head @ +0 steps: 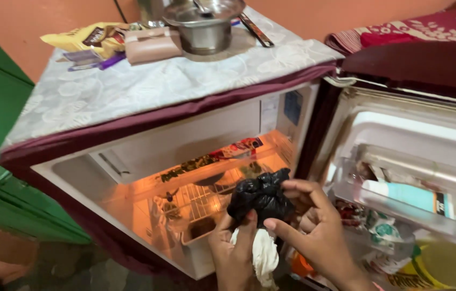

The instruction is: Cleaning the interior and exterior of a refrigerator with a cloth and organizing items.

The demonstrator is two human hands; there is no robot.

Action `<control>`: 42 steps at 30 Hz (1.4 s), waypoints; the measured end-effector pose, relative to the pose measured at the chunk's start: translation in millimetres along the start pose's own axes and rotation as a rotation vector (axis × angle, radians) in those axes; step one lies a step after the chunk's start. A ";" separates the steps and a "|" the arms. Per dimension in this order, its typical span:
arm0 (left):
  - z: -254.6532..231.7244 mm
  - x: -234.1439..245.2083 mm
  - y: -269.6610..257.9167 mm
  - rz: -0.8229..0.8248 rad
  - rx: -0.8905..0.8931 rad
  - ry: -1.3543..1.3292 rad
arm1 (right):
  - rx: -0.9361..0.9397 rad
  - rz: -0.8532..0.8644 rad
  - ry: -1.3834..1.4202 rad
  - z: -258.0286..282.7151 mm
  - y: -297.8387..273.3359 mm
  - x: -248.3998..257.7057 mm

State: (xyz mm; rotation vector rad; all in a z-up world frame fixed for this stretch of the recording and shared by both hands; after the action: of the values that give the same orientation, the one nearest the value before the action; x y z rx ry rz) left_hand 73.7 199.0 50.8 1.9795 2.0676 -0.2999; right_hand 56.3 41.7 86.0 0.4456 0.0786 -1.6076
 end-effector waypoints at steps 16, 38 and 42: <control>26.0 -32.8 -39.6 -0.089 -0.048 0.127 | 0.174 -0.090 0.023 -11.4 -35.9 58.6; 91.6 -127.9 -50.5 0.257 0.144 0.312 | 0.279 -0.285 -0.396 104.3 -59.3 165.2; 91.0 -178.8 -69.8 0.413 0.360 0.336 | 0.533 -0.495 -0.825 149.2 -78.2 205.0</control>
State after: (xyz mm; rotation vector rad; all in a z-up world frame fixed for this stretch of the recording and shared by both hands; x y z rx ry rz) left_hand 14.6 -3.0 21.3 2.7786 1.8067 -0.2832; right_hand -59.1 -191.3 138.8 0.1302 -0.9433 -2.1901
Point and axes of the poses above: each hand's wrist, its own y-axis towards the middle knuckle, its own x-axis out of the back of the hand, z = x × y, the point moved 3 cm from there along y, towards the middle knuckle, and after that the axes turned 15 degrees about y, right-handed, at the moved point
